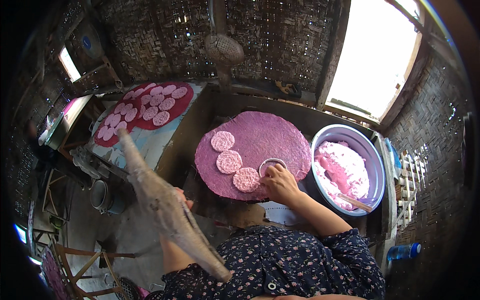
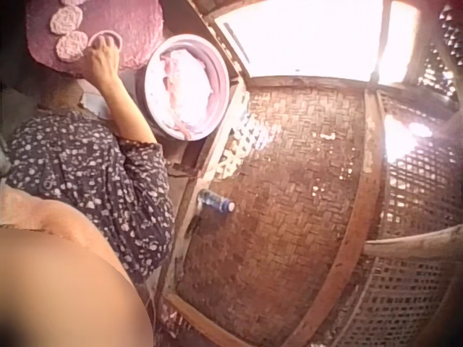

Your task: The person scoops pink dough from a basin, places it into a wooden mold, and presses it to form round discs. The finished discs are arranged on a red mat. The person repeats this process throughout the clip.

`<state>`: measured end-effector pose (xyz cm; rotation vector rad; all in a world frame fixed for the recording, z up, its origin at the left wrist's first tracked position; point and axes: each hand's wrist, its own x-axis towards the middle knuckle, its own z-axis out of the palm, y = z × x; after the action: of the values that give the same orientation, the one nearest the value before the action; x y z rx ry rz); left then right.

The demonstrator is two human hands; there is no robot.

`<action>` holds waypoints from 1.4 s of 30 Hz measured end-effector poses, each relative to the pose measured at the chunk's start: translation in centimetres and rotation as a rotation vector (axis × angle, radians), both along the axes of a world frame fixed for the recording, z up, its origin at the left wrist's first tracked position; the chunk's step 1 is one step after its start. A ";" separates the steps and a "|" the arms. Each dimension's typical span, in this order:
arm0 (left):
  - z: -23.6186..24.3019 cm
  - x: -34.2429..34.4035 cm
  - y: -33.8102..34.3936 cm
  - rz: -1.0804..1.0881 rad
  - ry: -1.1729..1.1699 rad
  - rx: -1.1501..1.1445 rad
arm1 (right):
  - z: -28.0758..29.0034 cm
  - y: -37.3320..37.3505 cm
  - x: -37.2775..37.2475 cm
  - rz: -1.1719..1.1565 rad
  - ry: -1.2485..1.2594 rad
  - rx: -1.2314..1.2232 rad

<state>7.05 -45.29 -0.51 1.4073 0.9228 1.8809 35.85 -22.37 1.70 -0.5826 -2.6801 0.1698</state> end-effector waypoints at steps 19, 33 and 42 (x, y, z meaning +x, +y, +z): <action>14.5 19.7 18.6 -0.067 1.423 -0.275 | 16.2 -3.4 7.7 0.244 0.408 0.476; 7.8 21.8 26.5 -0.918 0.206 -0.168 | 14.0 1.2 23.1 -0.078 1.774 -0.030; 11.8 20.4 26.4 -0.687 -0.355 0.267 | -1.3 5.3 25.2 -0.707 -0.110 -0.037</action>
<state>27.44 -18.91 11.27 1.2553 -0.0057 1.6560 61.09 -17.02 0.36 -1.5315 -2.3952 -0.0133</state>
